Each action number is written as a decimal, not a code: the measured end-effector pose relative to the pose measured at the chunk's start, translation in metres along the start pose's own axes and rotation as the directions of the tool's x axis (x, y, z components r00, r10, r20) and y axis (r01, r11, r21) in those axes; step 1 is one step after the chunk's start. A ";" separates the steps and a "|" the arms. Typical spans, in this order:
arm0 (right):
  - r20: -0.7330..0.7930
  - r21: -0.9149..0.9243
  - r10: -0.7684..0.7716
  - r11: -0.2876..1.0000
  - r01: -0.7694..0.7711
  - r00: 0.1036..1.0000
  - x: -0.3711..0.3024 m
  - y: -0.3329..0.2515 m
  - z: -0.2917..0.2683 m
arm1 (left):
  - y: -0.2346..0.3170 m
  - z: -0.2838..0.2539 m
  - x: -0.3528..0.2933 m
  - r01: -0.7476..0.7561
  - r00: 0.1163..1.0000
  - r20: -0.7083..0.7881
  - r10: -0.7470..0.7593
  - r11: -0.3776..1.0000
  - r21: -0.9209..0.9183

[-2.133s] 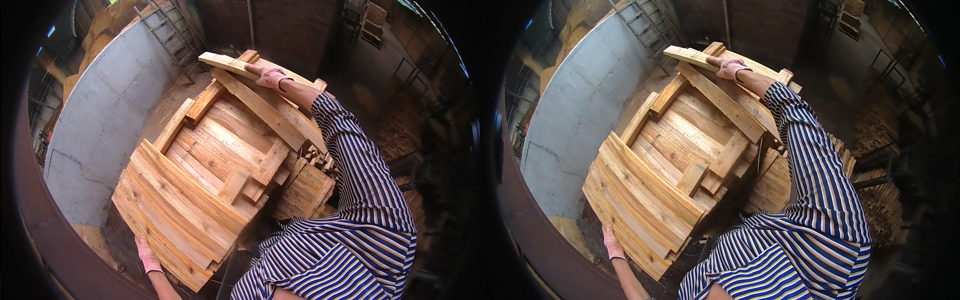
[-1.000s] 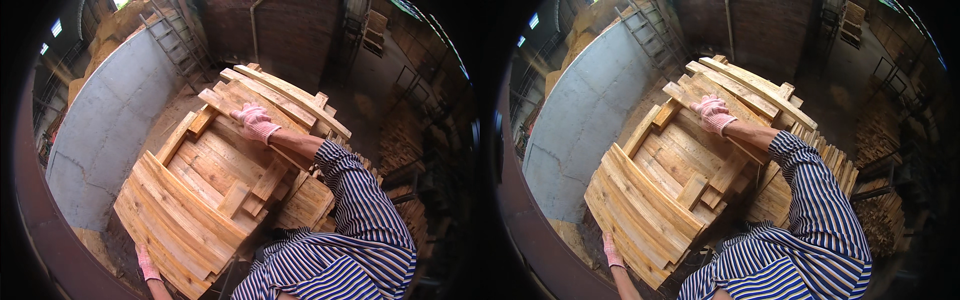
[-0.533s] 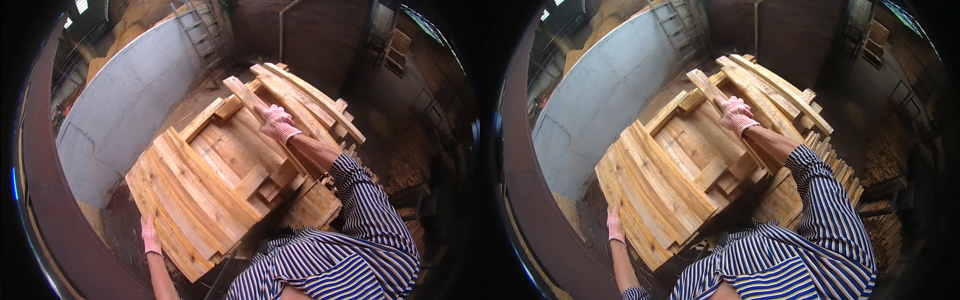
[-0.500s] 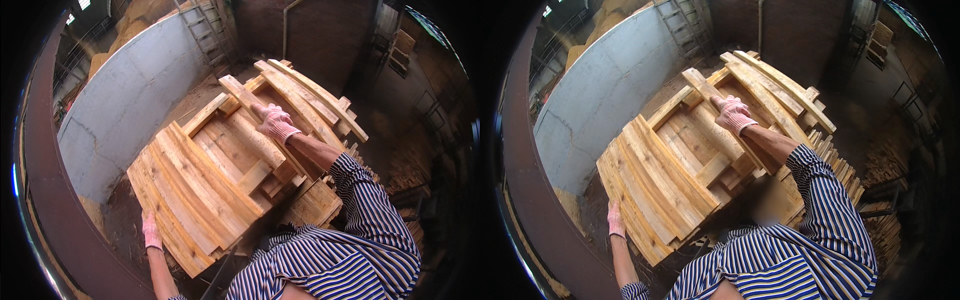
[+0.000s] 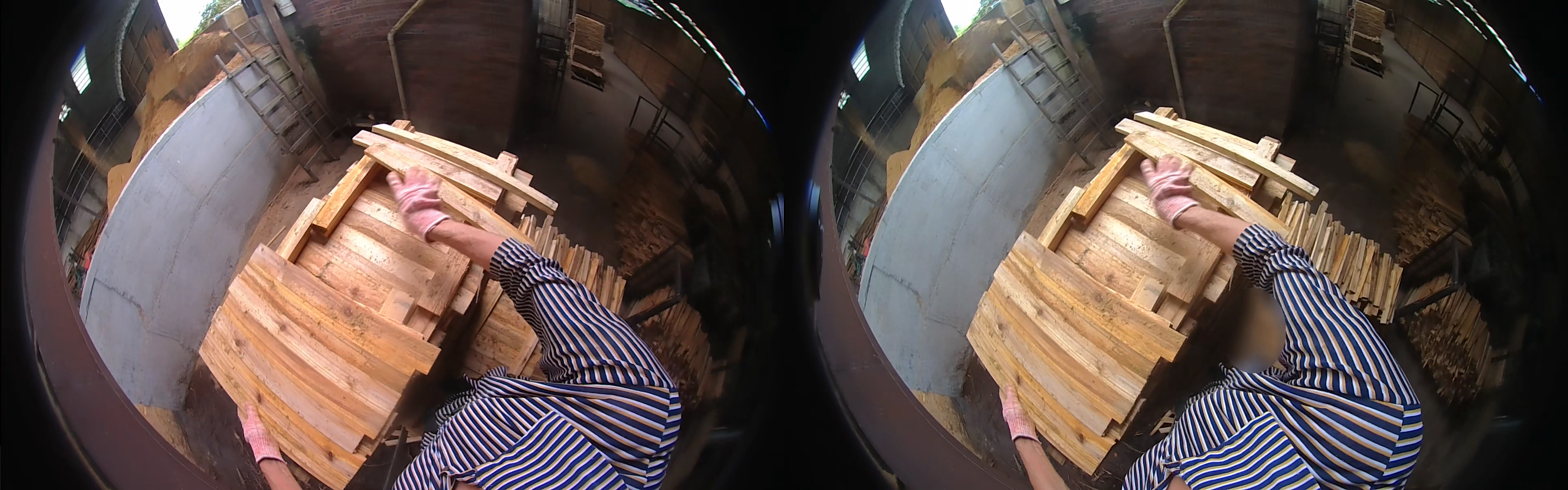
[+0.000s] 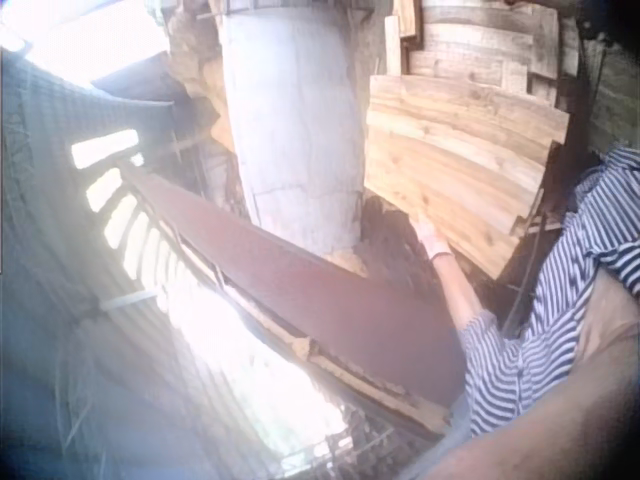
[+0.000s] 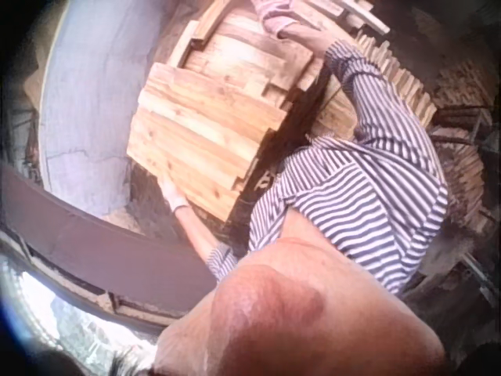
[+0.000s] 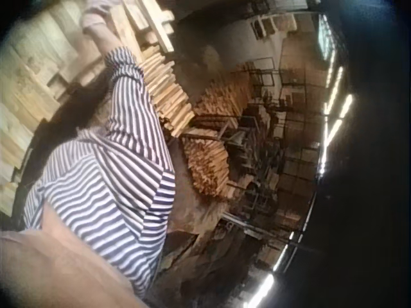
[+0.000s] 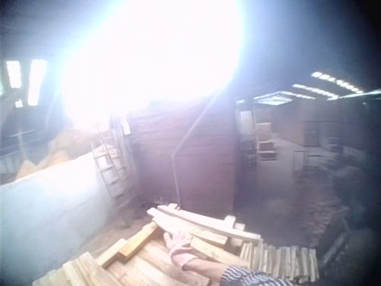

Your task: The person repeatedly picks up bundles of wooden planks from a pile and arranges them into a vertical stack. The worker uses both hands to lift and place the lumber, organizing the pieces into a neat, upright formation within a workshop environment.

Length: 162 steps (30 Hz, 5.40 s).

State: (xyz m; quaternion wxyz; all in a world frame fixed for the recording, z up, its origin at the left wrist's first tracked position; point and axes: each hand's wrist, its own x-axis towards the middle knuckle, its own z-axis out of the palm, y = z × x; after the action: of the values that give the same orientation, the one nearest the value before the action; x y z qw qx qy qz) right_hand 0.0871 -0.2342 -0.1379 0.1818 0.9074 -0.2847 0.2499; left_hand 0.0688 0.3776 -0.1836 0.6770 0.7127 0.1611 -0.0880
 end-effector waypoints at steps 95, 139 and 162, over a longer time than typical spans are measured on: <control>0.227 0.960 -0.757 0.280 -0.010 0.612 -0.054 -0.110 0.005 | -0.332 -0.288 -0.348 -0.389 -0.007 -0.691 -0.723 0.639 -0.664; 0.405 0.876 -0.535 0.459 -0.147 0.741 -0.077 -0.126 -0.050 | -0.223 -0.117 0.031 -0.718 0.640 0.518 0.567 0.682 0.139; 0.327 0.937 -0.558 0.293 -0.188 0.763 -0.084 -0.136 -0.029 | -0.146 -0.109 -0.058 -0.314 0.923 0.304 -0.236 -0.006 0.949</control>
State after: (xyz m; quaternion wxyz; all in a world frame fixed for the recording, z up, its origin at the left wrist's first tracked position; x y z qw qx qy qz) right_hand 0.0995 -0.0800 -0.1864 -0.4532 0.8906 -0.0091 0.0359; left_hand -0.0461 0.4836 -0.2935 -0.0123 0.9503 -0.1051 -0.2927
